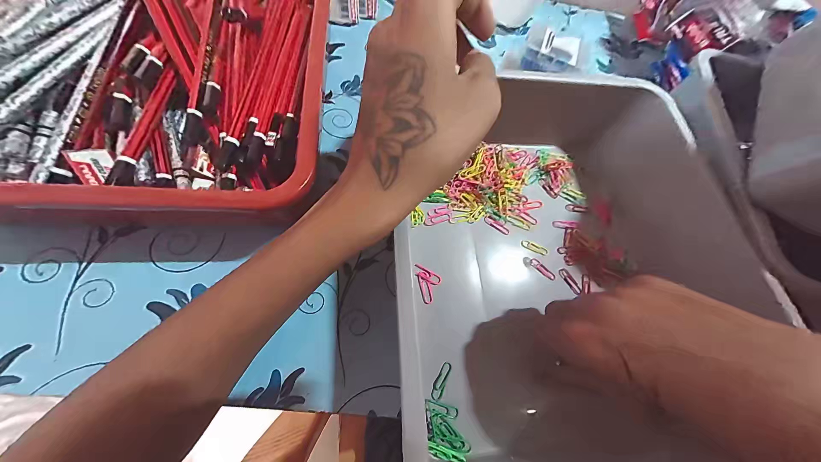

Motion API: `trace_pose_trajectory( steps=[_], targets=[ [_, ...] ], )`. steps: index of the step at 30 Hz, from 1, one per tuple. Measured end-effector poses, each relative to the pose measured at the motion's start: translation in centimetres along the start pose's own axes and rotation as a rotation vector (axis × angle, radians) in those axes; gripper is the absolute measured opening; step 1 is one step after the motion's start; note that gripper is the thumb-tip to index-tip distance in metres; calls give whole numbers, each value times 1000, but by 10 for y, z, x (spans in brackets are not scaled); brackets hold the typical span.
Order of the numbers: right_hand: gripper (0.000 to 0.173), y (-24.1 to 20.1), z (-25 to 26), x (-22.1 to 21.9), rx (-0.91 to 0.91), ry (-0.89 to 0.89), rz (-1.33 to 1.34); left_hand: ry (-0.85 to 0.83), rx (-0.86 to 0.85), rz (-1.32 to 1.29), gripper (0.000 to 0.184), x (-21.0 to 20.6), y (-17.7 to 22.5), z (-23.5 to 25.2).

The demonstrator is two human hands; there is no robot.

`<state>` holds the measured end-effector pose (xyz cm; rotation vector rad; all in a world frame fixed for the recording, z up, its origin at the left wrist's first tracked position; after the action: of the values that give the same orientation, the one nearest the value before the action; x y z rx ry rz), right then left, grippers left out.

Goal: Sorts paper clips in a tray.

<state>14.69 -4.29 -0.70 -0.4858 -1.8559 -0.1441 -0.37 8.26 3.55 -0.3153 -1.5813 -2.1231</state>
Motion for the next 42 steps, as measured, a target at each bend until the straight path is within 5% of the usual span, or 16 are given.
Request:
trace_pose_trajectory(
  steps=[4,6,15,23,27,42],
  targets=[
    [17,58,0,35,-313,154,-210,-16,-9,-9,20,-2,-2,1],
    [5,68,12,50,-273,304,-171,-16,-7,-8,20,-1,-2,1],
    [13,63,95,49,-56,438,57,-6,-50,-1,20,-1,0,-1],
    [10,71,76,62,25,618,146,10,-90,11,20,-2,1,-1],
    [11,85,83,69,-69,541,149,15,-92,13,20,-1,1,-1],
    [10,79,94,53,112,513,124,-16,-54,-6,20,-2,-1,0]
  ],
)
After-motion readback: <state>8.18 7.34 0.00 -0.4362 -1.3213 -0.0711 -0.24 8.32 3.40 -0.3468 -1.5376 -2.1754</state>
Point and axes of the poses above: each hand's wrist, its own z-axis towards the middle knuckle, its own x-axis out of the back of the hand, y = z × x, the point moved 9 cm from there along z, towards the middle knuckle, and after that the axes turned 6 degrees about x, right-handed, at the moved point
